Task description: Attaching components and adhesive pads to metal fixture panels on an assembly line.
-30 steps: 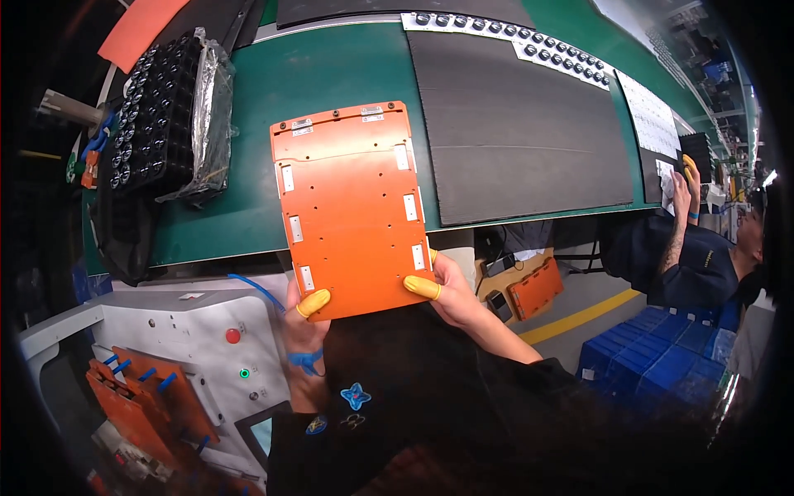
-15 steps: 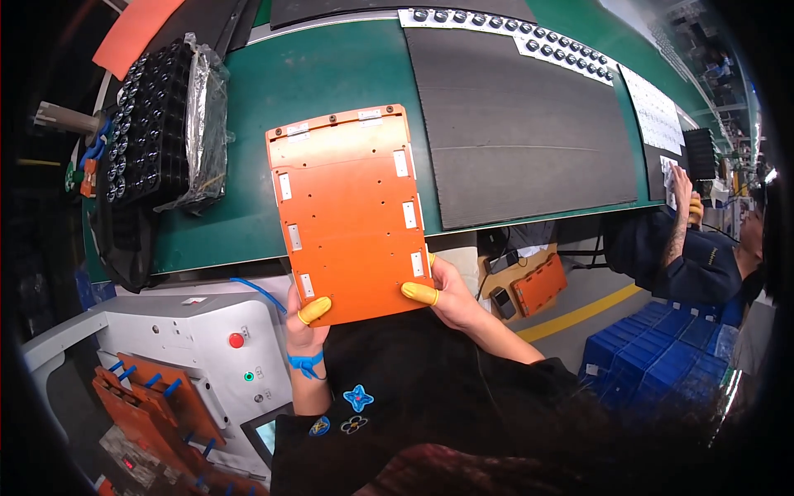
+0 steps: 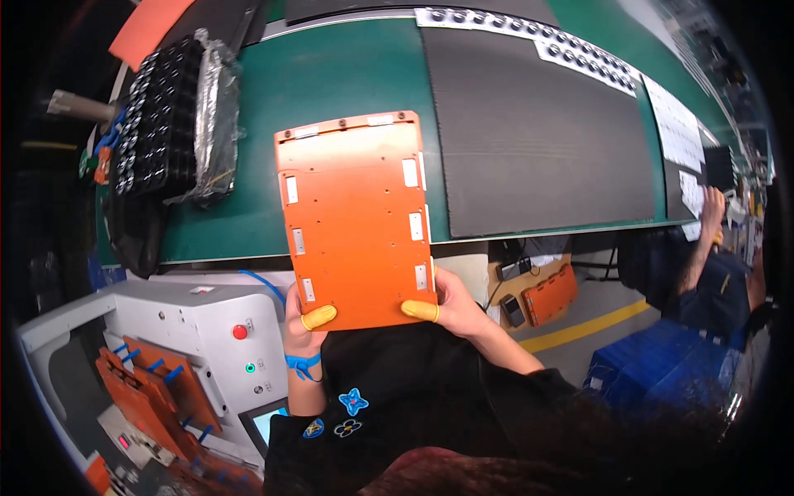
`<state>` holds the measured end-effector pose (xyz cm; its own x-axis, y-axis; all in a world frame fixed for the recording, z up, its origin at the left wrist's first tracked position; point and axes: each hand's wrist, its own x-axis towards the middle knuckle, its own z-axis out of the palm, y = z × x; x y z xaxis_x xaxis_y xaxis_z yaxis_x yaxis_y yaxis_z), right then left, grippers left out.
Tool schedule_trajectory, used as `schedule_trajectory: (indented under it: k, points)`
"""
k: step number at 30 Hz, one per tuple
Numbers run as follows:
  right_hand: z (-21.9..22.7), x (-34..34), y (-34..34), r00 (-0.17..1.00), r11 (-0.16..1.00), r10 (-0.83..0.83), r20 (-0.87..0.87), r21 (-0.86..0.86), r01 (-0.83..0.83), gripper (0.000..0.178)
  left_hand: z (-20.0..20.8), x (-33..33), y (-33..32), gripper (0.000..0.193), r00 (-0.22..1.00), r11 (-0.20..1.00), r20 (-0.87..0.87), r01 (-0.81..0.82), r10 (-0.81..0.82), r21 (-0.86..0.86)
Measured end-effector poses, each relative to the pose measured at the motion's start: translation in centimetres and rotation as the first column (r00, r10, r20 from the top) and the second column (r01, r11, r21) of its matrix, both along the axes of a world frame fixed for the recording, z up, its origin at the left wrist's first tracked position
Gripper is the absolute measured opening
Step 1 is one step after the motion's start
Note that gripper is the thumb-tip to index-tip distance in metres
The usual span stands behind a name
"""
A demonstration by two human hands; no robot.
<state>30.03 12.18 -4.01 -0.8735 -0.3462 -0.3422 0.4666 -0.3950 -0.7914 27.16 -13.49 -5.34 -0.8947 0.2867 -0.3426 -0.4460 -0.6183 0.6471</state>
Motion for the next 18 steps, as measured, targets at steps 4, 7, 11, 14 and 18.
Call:
schedule_trajectory:
  k: [4, 7, 11, 14, 18]
  points:
    - [-0.8, 0.5, 0.0, 0.992, 0.993, 0.116, -0.051, -0.009, -0.117, 0.059, -0.5, 1.8, -1.0, 0.065, 0.991, 0.992, 0.060, -0.121, 0.123, -0.037]
    - [-1.5, 1.9, 0.0, 0.998, 0.998, 0.045, -0.035, -0.050, -0.047, 0.060, 0.3, 1.8, -0.6, 0.066, 0.996, 0.998, 0.076, -0.053, 0.056, -0.029]
    - [-1.1, 1.9, -0.2, 1.000, 0.994, -0.009, 0.025, -0.109, 0.011, 0.059, 2.1, 1.7, 0.0, 0.062, 0.998, 0.998, 0.036, 0.060, -0.060, -0.023]
    - [-1.2, 1.7, 0.1, 0.998, 0.989, -0.057, 0.030, -0.138, 0.060, 0.063, 3.9, 1.3, -0.1, 0.055, 0.998, 0.973, -0.041, 0.032, -0.042, -0.228]
    - [-1.4, 1.4, 0.3, 0.993, 0.984, -0.115, 0.026, -0.131, 0.117, 0.072, 5.5, 4.0, -5.2, 0.045, 0.989, 0.848, -0.108, -0.143, 0.101, -0.511]
